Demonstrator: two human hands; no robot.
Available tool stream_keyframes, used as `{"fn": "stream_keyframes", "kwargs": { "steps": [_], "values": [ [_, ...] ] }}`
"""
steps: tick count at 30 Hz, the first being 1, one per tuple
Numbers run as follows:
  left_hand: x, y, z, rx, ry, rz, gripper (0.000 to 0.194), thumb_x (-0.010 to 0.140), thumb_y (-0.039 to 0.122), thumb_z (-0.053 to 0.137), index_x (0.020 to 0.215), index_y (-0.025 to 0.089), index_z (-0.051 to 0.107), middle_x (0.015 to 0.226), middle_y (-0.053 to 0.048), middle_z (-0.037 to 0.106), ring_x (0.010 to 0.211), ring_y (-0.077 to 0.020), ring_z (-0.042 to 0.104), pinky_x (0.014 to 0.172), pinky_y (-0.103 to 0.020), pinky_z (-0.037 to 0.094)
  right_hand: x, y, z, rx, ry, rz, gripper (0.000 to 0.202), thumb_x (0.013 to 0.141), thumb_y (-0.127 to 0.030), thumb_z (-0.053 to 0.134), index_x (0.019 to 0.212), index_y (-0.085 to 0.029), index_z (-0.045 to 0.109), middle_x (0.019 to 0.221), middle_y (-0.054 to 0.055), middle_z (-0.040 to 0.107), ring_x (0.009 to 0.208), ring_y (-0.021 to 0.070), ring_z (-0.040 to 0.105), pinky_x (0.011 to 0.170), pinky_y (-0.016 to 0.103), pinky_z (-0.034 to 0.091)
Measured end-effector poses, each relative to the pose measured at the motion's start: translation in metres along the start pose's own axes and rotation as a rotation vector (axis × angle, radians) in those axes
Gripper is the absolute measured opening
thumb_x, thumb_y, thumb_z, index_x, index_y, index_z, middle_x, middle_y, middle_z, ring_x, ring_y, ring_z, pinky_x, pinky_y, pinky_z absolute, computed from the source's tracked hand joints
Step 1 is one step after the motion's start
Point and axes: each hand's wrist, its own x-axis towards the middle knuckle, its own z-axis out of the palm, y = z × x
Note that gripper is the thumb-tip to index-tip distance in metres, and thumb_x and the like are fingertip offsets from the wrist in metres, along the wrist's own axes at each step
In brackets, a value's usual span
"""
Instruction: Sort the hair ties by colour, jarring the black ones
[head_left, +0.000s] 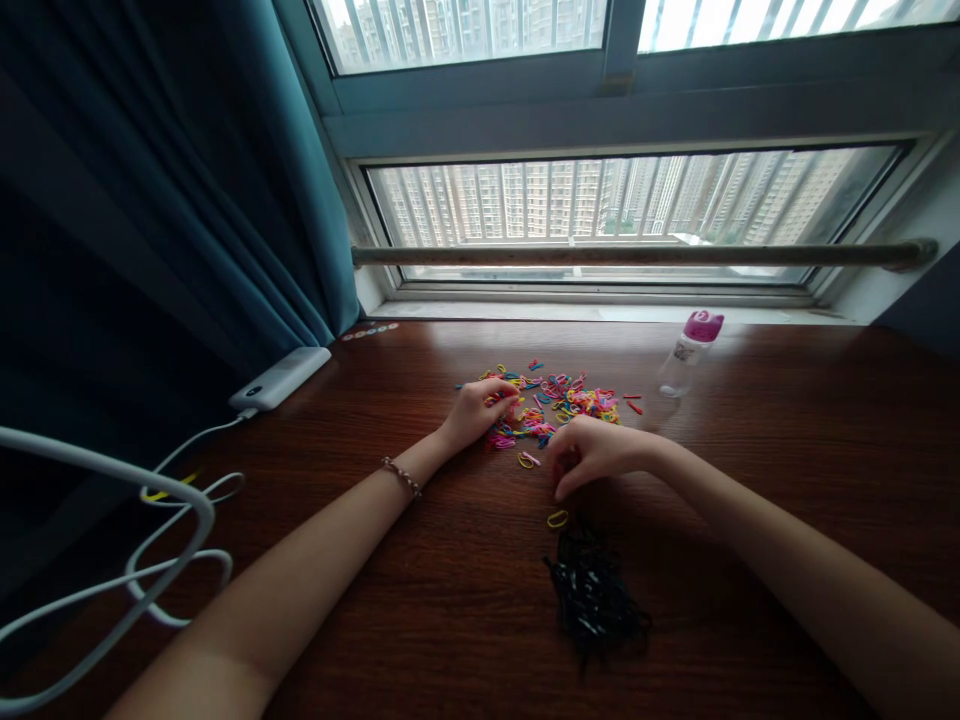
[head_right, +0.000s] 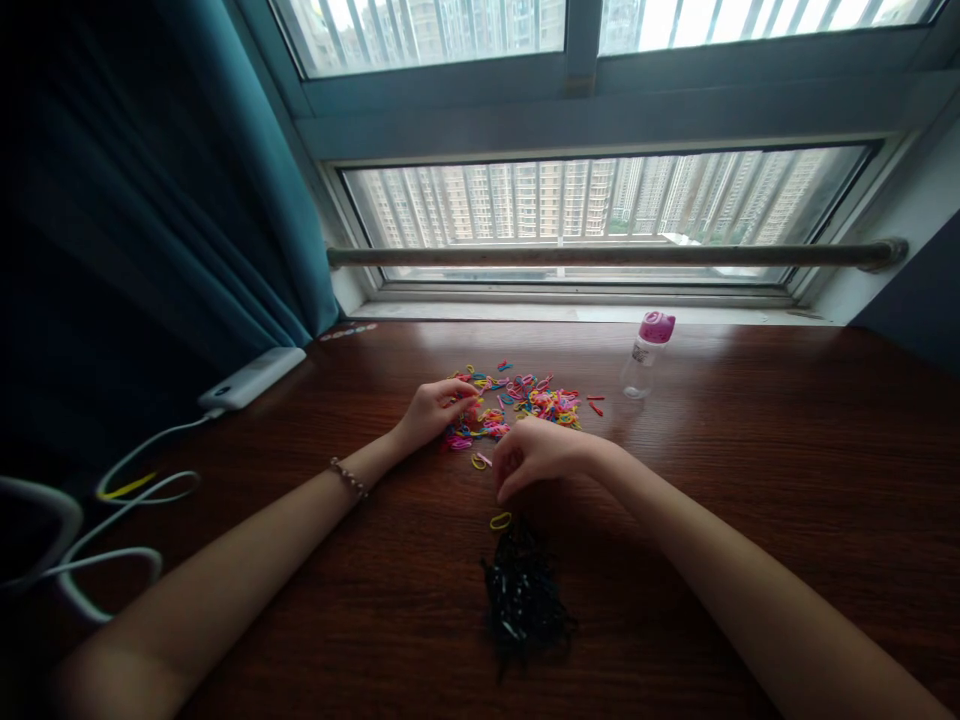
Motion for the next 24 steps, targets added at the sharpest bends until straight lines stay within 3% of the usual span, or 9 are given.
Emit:
{"fn": "stream_keyframes", "kwargs": {
  "steps": [5, 12, 16, 19, 22, 24],
  "values": [
    [0.000, 0.002, -0.001, 0.002, 0.030, -0.020, 0.019, 0.080, 0.030, 0.054, 0.085, 0.016, 0.065, 0.084, -0.005, 0.068, 0.078, -0.0166, 0.062, 0.075, -0.028, 0.048, 0.005, -0.006, 0.017, -0.123, -0.075, -0.067, 0.009, 0.072, -0.028, 0.065, 0.074, -0.020, 0.069, 0.065, -0.003, 0.062, 0.060, 0.0098, 0.055, 0.057, 0.018, 0.039],
    [0.000, 0.005, -0.002, 0.008, 0.018, -0.032, 0.024, 0.082, 0.034, 0.050, 0.085, 0.016, 0.066, 0.085, -0.005, 0.069, 0.078, -0.0175, 0.063, 0.074, -0.029, 0.049, 0.004, -0.011, 0.013, -0.165, 0.049, -0.084, 0.005, 0.070, -0.018, 0.062, 0.071, -0.017, 0.067, 0.064, -0.002, 0.061, 0.058, 0.0101, 0.054, 0.055, 0.019, 0.039],
    [0.002, 0.000, -0.003, 0.169, 0.142, -0.043, 0.028, 0.086, 0.034, 0.043, 0.096, 0.016, 0.063, 0.103, -0.009, 0.064, 0.101, -0.0207, 0.056, 0.092, -0.035, 0.042, 0.001, 0.001, -0.004, -0.120, 0.427, -0.019, 0.007, 0.074, -0.021, 0.060, 0.072, -0.016, 0.065, 0.066, 0.000, 0.061, 0.060, 0.0119, 0.054, 0.057, 0.022, 0.040],
    [0.003, -0.015, -0.004, 0.414, 0.232, -0.199, 0.040, 0.083, 0.041, 0.047, 0.110, 0.014, 0.056, 0.126, -0.015, 0.049, 0.125, -0.0299, 0.035, 0.104, -0.049, 0.024, -0.005, 0.025, -0.017, -0.129, 0.704, 0.055, 0.009, 0.074, -0.024, 0.060, 0.072, -0.017, 0.065, 0.070, 0.002, 0.064, 0.066, 0.0152, 0.057, 0.062, 0.025, 0.042],
    [0.003, -0.034, -0.004, 0.495, 0.104, -0.429, 0.060, 0.080, 0.052, 0.045, 0.118, 0.007, 0.049, 0.132, -0.023, 0.040, 0.128, -0.0372, 0.027, 0.101, -0.057, 0.021, -0.013, 0.056, -0.024, -0.241, 0.982, 0.144, 0.013, 0.077, -0.026, 0.056, 0.079, -0.019, 0.067, 0.085, 0.005, 0.066, 0.084, 0.0206, 0.058, 0.080, 0.034, 0.042],
    [0.003, -0.042, -0.003, 0.461, -0.008, -0.445, 0.063, 0.081, 0.056, 0.040, 0.120, 0.007, 0.048, 0.132, -0.023, 0.039, 0.127, -0.0355, 0.029, 0.101, -0.053, 0.023, -0.018, 0.076, -0.024, -0.351, 1.086, 0.260, 0.019, 0.079, -0.031, 0.054, 0.088, -0.019, 0.067, 0.097, 0.008, 0.065, 0.097, 0.0249, 0.055, 0.088, 0.040, 0.037]
  ]
}}
